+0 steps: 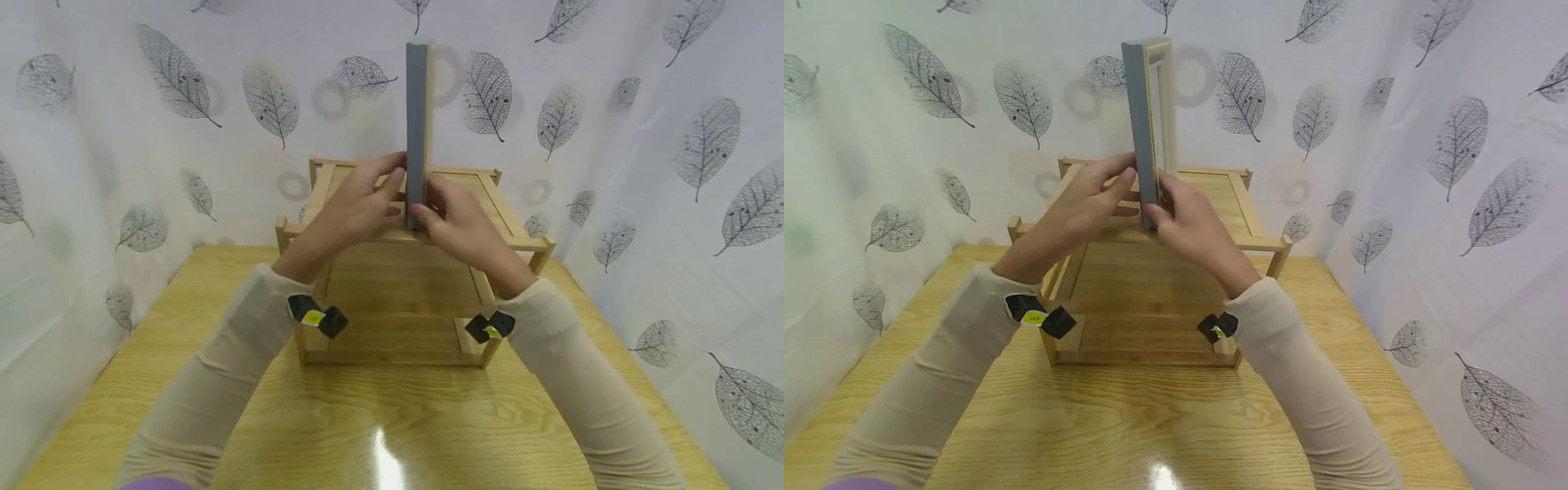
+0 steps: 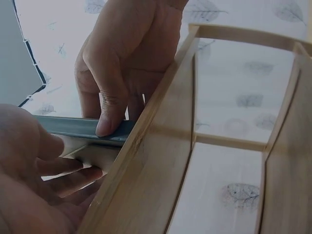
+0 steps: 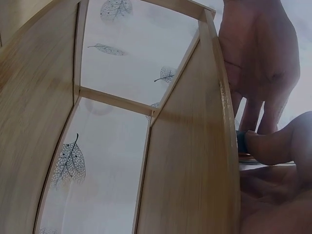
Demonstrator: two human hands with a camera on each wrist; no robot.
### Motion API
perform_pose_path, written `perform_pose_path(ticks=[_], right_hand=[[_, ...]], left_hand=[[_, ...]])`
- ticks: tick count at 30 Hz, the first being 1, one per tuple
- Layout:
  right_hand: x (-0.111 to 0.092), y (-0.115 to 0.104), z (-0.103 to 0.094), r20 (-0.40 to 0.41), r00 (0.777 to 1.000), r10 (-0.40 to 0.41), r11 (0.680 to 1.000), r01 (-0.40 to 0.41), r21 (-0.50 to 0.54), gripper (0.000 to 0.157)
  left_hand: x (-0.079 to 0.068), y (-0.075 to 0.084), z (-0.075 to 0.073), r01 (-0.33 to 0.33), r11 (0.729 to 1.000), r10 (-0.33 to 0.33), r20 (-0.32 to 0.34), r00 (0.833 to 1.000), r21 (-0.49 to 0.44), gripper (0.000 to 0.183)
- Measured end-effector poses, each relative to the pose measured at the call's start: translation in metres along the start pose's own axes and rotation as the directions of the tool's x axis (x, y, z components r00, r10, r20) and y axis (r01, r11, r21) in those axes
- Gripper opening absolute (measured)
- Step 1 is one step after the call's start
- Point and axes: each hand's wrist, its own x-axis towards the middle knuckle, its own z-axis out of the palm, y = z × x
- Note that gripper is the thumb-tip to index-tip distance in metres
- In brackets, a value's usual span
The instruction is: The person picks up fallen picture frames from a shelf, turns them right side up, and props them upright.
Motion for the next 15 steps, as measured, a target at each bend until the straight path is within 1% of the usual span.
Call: perform_pose_path(ticks=[3,7,10,13,15], right_hand=[[0.0001,0.0007,-0.0017,-0.003,1.0,-0.013,1.0,0.013,-0.005,0.026],[-0.0002,0.0032,-0.0037,-0.009,1.0,-0.027,0.999,0.027,0.029,0.024],[-0.0009,0.0052,-0.0054,-0.012,1.0,-0.028,0.997,0.029,0.067,0.026],[-0.0013,0.0055,-0.007,-0.006,1.0,-0.024,0.996,0.025,0.088,0.029],[-0.0016,0.0055,-0.0082,0.002,1.0,-0.025,0.995,0.025,0.097,0.03]], left_hand=[[0.0004,0.0002,0.0015,-0.007,1.0,0.007,0.005,1.0,0.022,0.045],[0.0014,-0.0001,0.0032,-0.027,0.998,0.026,0.017,1.0,0.064,0.046],[0.002,-0.0008,0.004,-0.039,0.994,0.037,0.022,0.999,0.102,0.046],[0.0025,-0.0006,0.0039,-0.051,0.987,0.048,0.026,0.999,0.152,0.046],[0.0029,0.0001,0.0036,-0.054,0.984,0.049,0.033,0.998,0.167,0.047]])
